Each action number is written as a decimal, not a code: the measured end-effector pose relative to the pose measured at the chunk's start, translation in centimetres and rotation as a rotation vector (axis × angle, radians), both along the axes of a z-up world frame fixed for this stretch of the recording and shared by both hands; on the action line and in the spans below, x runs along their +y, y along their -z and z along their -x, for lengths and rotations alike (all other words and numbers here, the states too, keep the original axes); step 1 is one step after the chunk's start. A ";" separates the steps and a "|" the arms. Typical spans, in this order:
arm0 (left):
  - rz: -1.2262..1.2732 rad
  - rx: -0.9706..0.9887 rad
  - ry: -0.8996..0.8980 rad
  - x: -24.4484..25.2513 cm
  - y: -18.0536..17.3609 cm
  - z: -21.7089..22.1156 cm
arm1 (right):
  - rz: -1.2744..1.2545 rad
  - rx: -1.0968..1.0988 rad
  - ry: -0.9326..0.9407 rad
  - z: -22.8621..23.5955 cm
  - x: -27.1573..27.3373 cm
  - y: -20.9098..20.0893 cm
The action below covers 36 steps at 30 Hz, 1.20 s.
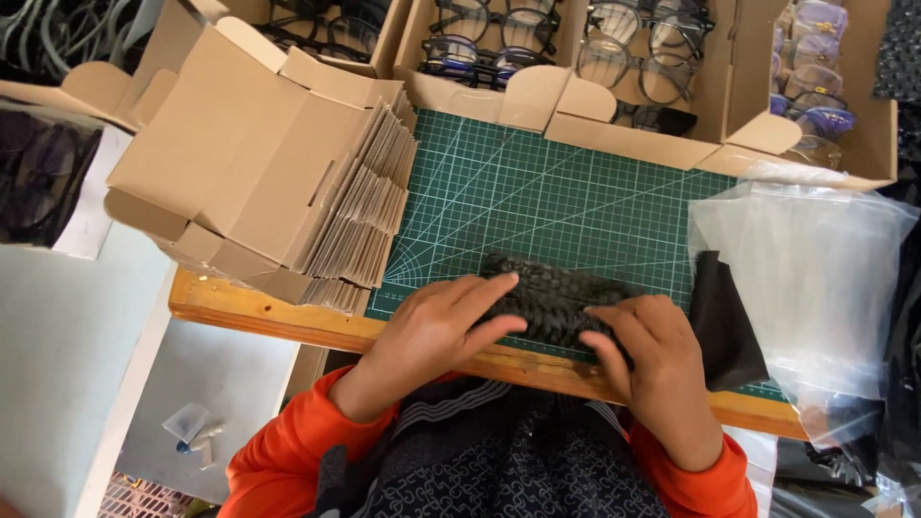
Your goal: The person cleans a pair of sunglasses with a cloth, then places them into a small plastic bag. They wrap the bag in bubble wrap, place it inside a small cardboard box, and finally put the box into a black shipping bag.
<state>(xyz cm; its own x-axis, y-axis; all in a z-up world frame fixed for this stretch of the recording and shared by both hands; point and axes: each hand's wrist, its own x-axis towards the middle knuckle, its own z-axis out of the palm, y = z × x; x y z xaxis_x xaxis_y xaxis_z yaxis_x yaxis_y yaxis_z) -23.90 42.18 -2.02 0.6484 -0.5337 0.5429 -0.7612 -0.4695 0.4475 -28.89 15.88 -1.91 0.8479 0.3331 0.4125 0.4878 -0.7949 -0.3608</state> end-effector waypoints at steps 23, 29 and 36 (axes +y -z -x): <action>0.151 0.123 -0.709 10.4 -3.5 -1.8 | 0.048 -0.060 0.026 -1.0 1.7 0.7; 0.008 0.117 -0.528 10.3 -4.7 -1.9 | 0.070 -0.057 0.030 -0.9 1.6 1.0; 0.091 0.129 -0.527 10.3 -4.8 -1.7 | 0.085 -0.089 0.028 -1.0 1.4 1.3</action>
<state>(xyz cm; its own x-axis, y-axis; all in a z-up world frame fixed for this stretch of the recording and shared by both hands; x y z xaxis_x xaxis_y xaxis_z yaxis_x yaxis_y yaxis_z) -22.24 52.50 2.73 0.8796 -0.0729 0.4700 -0.3694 -0.7273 0.5784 -27.89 17.30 -3.19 0.8186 0.3473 0.4575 0.4924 -0.8344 -0.2476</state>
